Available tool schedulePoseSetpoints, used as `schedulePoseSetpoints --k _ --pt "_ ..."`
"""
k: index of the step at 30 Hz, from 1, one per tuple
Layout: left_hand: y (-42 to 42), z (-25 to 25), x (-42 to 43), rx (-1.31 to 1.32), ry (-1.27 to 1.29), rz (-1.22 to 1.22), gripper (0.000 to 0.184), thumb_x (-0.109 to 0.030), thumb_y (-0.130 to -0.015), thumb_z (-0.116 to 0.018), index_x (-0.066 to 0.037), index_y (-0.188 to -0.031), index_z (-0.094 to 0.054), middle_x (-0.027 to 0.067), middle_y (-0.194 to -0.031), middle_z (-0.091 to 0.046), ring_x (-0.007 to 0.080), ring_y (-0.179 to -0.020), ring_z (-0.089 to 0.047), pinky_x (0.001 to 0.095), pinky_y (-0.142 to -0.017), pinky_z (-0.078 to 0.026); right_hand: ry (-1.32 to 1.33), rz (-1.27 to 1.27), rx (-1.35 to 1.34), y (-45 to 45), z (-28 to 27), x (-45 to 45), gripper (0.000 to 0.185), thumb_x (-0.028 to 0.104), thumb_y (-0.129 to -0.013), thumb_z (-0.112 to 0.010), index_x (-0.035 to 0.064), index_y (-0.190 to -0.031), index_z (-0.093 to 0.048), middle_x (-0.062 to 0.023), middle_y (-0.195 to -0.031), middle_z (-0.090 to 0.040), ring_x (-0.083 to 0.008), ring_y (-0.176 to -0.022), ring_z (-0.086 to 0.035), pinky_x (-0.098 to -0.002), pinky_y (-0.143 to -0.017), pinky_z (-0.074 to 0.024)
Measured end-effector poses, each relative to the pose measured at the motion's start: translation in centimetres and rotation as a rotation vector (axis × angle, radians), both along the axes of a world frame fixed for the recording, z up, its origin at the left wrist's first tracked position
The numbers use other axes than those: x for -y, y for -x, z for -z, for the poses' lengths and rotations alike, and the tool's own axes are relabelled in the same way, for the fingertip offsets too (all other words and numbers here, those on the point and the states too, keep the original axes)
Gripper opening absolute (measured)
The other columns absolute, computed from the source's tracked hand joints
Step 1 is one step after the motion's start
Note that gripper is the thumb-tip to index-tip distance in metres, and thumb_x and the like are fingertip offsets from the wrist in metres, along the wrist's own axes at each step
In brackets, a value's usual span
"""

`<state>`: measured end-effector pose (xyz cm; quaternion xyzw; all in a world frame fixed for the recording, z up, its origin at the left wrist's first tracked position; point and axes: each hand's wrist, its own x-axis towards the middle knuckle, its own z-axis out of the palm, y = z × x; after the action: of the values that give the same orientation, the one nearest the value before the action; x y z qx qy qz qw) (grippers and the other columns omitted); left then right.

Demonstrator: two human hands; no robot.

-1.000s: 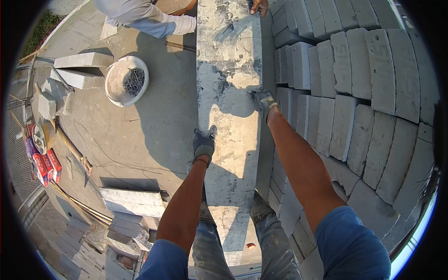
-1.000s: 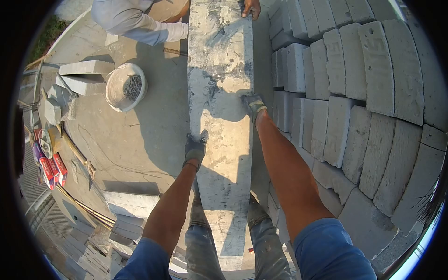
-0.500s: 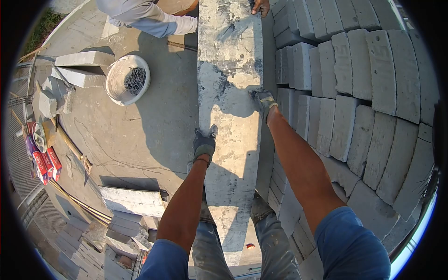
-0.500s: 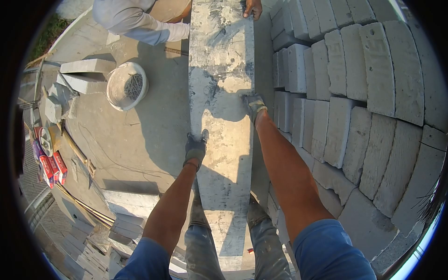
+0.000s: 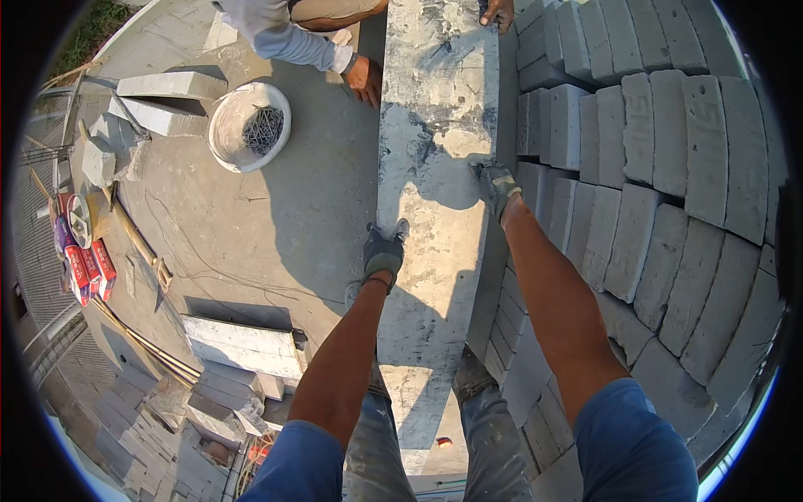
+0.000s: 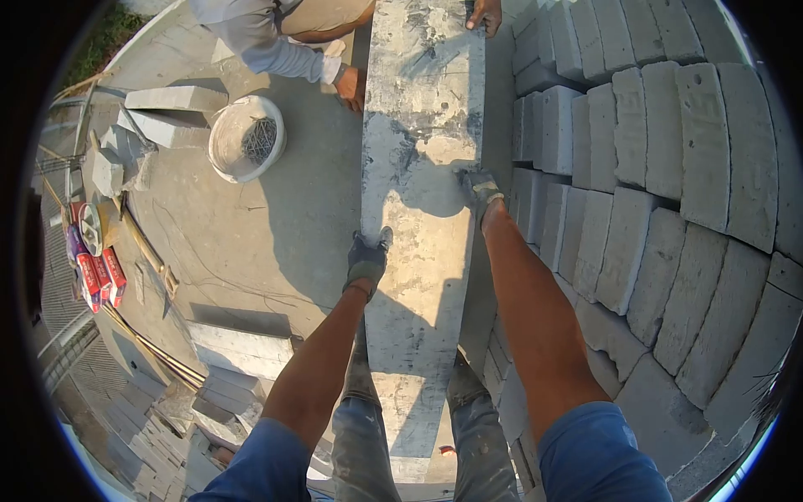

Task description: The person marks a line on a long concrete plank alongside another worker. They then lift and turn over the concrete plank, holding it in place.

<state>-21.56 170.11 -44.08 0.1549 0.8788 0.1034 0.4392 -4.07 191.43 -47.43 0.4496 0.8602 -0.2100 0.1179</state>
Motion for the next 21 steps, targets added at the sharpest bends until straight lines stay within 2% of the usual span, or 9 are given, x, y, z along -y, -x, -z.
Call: schedulePoseSetpoints --k 2,3,4,6,9,10,12,16,21 --pt "0.1 0.0 0.0 0.04 -0.007 -0.009 0.094 -0.064 -0.076 -0.053 0.002 -0.137 -0.026 0.0258 -0.131 -0.042 0.0379 -0.12 -0.043 0.0414 -0.099 -0.037 0.182 0.153 -0.108 -0.4 0.2 -0.2 0.034 0.024 -0.094 -0.036 0.0043 -0.1 -0.063 -0.0139 -0.101 -0.063 -0.0267 -0.092 -0.06 -0.0354 -0.079 -0.0468" --pt "0.1 -0.1 -0.1 0.021 -0.02 -0.003 0.097 -0.064 -0.075 -0.055 0.008 -0.134 -0.029 0.0269 -0.131 -0.042 0.0376 -0.12 -0.043 0.0393 -0.099 -0.038 0.325 0.309 -0.282 -0.5 0.8 -0.2 0.03 0.024 -0.093 -0.044 0.0033 -0.105 -0.062 -0.0112 -0.1 -0.065 -0.022 -0.087 -0.061 -0.0322 -0.075 -0.0468" --pt "0.1 -0.1 -0.1 0.023 -0.021 -0.003 0.097 -0.064 -0.075 -0.055 0.008 -0.134 -0.029 0.0269 -0.131 -0.042 0.0376 -0.12 -0.043 0.0393 -0.099 -0.038 0.324 0.309 -0.28 -1.0 1.2 0.0 0.03 0.024 -0.093 -0.044 0.0033 -0.105 -0.062 -0.0112 -0.1 -0.065 -0.022 -0.087 -0.061 -0.0322 -0.075 -0.0468" --pt "0.1 -1.0 -0.4 0.037 0.016 0.019 0.098 -0.066 -0.075 -0.054 0.008 -0.134 -0.028 0.0268 -0.132 -0.041 0.0378 -0.121 -0.042 0.0394 -0.099 -0.037 0.755 0.867 -0.663 -1.0 -1.1 1.1 0.037 0.033 -0.091 -0.052 0.001 -0.108 -0.061 -0.0074 -0.096 -0.064 -0.0168 -0.082 -0.057 -0.0305 -0.075 -0.0453" --pt "0.2 -1.1 -0.4 0.081 0.005 -0.01 0.099 -0.067 -0.075 -0.053 0.008 -0.134 -0.027 0.0268 -0.132 -0.04 0.0374 -0.123 -0.04 0.0389 -0.101 -0.036 0.788 1.036 -0.782 -0.4 -2.2 2.2 0.044 0.037 -0.087 -0.06 -0.001 -0.108 -0.061 -0.0031 -0.092 -0.061 -0.0118 -0.081 -0.053 -0.0279 -0.074 -0.0438" --pt "0.2 -1.1 -0.3 0.085 0.006 -0.007 0.099 -0.067 -0.075 -0.053 0.008 -0.134 -0.027 0.0268 -0.132 -0.04 0.0374 -0.123 -0.04 0.0389 -0.101 -0.036 0.786 1.041 -0.779 -0.5 -2.4 2.7 0.044 0.037 -0.087 -0.06 -0.001 -0.108 -0.061 -0.0031 -0.092 -0.061 -0.0118 -0.081 -0.053 -0.0279 -0.074 -0.0438" --pt "0.2 -1.0 -0.1 0.064 -0.042 0.009 0.099 -0.067 -0.075 -0.053 0.007 -0.135 -0.026 0.0269 -0.132 -0.04 0.037 -0.124 -0.038 0.0385 -0.102 -0.034 0.777 0.979 -0.863 -1.1 -2.7 3.6 0.034 0.024 -0.084 -0.065 0.005 -0.112 -0.062 0.0 -0.098 -0.061 -0.009 -0.086 -0.053 -0.0231 -0.076 -0.0435" --pt "0.1 -0.6 0.0 0.048 -0.031 0.007 0.098 -0.066 -0.075 -0.054 0.006 -0.136 -0.026 0.0264 -0.133 -0.039 0.0367 -0.124 -0.038 0.0384 -0.102 -0.034 0.778 1.048 -0.812 -0.6 -4.0 3.8 0.033 0.025 -0.084 -0.066 0.0049 -0.109 -0.063 0.0006 -0.097 -0.062 -0.0079 -0.083 -0.052 -0.0228 -0.074 -0.0431" --pt "0.2 -0.9 -0.1 0.075 -0.016 0.002 0.097 -0.064 -0.075 -0.055 0.005 -0.136 -0.025 0.025 -0.135 -0.037 0.0364 -0.126 -0.037 0.0384 -0.103 -0.033 0.678 1.026 -0.816 -0.7 -2.6 4.2 0.034 0.031 -0.088 -0.059 0.0015 -0.104 -0.064 -0.001 -0.089 -0.061 -0.0089 -0.077 -0.052 -0.0232 -0.071 -0.0427"
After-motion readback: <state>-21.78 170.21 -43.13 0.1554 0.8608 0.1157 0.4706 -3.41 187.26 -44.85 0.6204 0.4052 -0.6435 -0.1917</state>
